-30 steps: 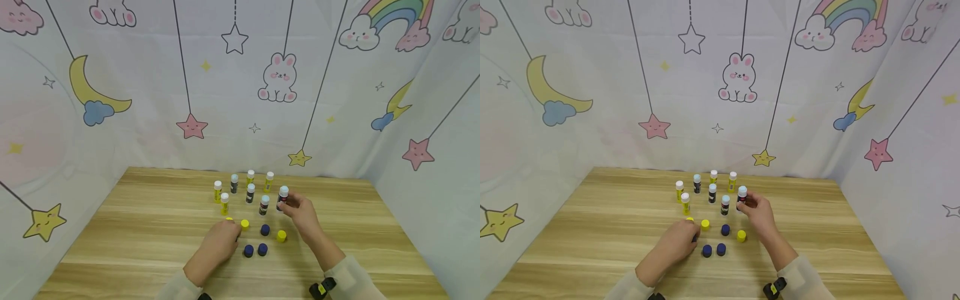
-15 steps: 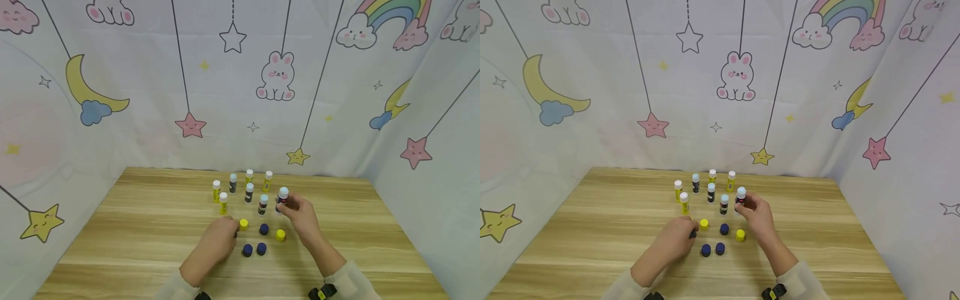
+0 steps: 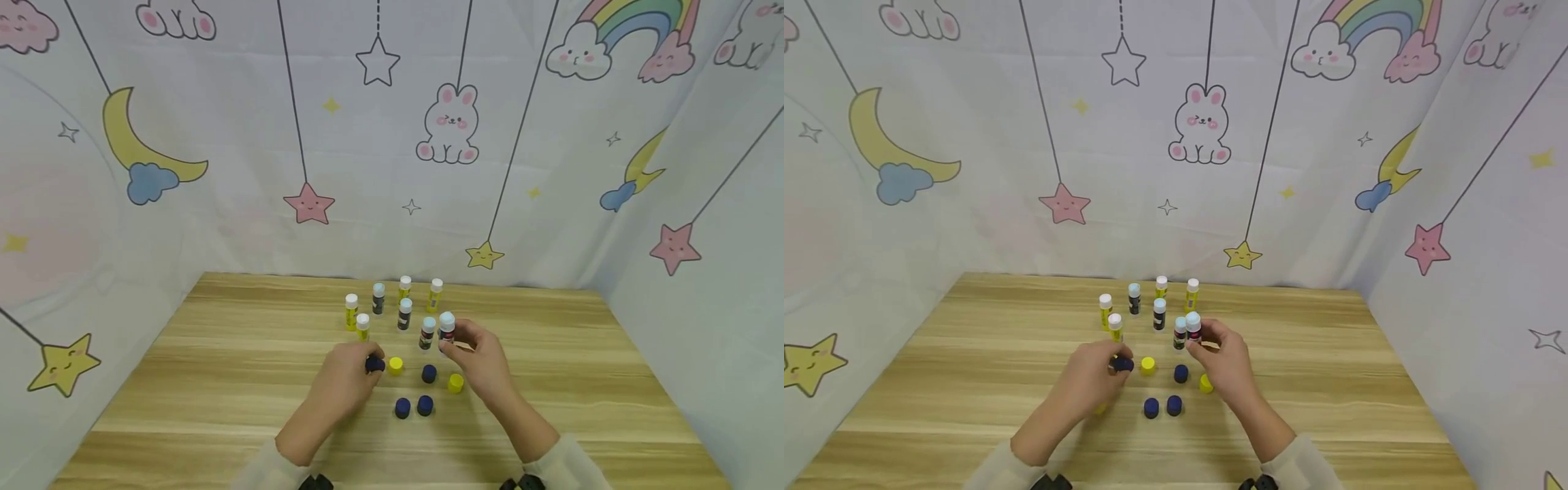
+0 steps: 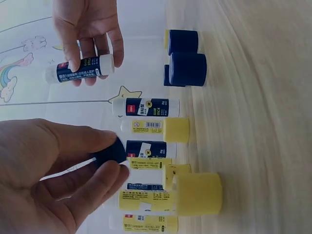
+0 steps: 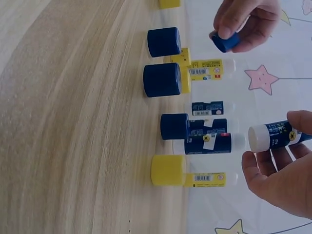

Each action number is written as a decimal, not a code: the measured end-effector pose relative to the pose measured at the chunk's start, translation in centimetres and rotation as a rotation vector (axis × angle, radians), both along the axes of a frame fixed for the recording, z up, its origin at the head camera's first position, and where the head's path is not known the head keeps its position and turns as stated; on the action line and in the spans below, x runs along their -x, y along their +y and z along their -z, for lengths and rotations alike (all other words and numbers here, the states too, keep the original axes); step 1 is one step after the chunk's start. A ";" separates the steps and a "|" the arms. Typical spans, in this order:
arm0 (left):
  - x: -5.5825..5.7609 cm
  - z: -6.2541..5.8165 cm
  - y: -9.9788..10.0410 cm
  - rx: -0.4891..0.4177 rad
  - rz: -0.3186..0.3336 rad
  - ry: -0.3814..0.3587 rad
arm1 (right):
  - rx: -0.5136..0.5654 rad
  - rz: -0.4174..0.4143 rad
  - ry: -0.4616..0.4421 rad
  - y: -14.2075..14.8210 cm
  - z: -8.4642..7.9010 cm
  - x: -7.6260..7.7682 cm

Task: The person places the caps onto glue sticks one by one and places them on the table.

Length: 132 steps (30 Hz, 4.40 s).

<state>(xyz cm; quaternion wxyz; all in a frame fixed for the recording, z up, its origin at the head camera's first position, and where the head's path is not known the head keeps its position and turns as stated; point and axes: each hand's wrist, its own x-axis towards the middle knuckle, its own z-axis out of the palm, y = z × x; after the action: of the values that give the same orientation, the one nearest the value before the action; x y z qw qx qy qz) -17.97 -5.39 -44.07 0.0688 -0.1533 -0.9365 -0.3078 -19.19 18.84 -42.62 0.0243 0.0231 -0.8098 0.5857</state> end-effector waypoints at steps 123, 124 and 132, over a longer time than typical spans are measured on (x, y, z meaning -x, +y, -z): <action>0.0 0.6 0.0 -1.009 0.042 -0.429 | -0.759 0.039 0.770 -3.9 1.4 -3.5; 0.0 0.6 0.0 -1.009 0.045 -0.426 | -0.759 0.039 0.770 -3.9 1.4 -3.5; -0.1 0.5 0.3 -0.976 0.055 -0.403 | -0.806 0.037 0.799 -3.7 1.4 -3.4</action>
<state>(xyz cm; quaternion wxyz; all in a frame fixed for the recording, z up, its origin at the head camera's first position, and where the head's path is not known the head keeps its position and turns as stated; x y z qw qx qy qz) -17.87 -5.11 -44.57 -0.0572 -0.0657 -0.6748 -0.7329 -15.82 15.18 -44.04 0.3286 0.2361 -0.8974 0.1757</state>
